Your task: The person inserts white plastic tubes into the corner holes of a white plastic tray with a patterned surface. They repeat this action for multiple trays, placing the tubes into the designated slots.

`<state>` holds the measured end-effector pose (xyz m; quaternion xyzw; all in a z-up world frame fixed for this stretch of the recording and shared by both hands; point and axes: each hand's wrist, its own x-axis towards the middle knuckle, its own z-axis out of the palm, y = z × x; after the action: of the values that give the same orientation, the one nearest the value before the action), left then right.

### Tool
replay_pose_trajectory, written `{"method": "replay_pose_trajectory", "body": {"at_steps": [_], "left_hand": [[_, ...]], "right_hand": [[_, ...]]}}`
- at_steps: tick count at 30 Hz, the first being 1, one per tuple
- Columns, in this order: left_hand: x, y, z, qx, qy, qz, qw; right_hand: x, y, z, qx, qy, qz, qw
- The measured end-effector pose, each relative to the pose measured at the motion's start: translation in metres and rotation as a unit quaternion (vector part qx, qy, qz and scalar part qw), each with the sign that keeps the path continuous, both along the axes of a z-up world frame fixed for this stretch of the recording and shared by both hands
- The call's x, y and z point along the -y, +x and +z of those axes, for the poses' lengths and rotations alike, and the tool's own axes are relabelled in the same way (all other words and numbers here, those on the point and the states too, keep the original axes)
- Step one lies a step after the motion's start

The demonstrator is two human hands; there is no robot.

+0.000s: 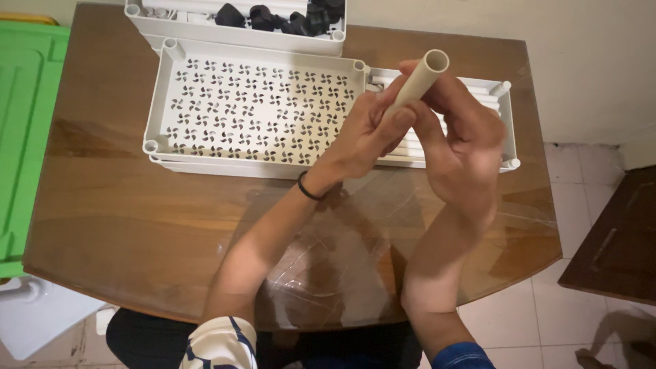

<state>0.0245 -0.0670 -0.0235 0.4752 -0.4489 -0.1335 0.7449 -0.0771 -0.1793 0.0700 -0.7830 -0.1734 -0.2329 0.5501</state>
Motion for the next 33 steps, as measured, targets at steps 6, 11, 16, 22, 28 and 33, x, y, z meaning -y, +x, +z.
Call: {"method": "replay_pose_trajectory", "body": {"at_steps": [6, 11, 16, 22, 28, 33], "left_hand": [[-0.003, 0.004, -0.004, -0.051, -0.012, -0.082, 0.995], [-0.003, 0.004, 0.002, -0.056, 0.001, -0.065, 0.996], [-0.008, -0.013, 0.018, 0.018, 0.017, 0.075, 0.997], [-0.005, -0.05, 0.031, 0.029, -0.072, 0.202, 0.976], [0.01, -0.045, 0.019, 0.01, -0.047, 0.222, 0.974], [0.012, -0.035, 0.008, -0.016, -0.044, 0.188, 0.981]], "right_hand": [[-0.003, -0.006, -0.003, 0.016, -0.047, -0.08, 0.996], [0.0, -0.005, -0.003, -0.003, -0.015, -0.062, 0.998], [0.003, -0.003, 0.002, 0.0, -0.009, -0.033, 0.999], [0.005, -0.003, 0.004, 0.037, -0.049, -0.05, 0.997], [0.002, -0.005, 0.003, -0.013, 0.061, -0.009, 0.998], [-0.002, -0.003, 0.001, -0.02, 0.044, -0.037, 0.998]]}}
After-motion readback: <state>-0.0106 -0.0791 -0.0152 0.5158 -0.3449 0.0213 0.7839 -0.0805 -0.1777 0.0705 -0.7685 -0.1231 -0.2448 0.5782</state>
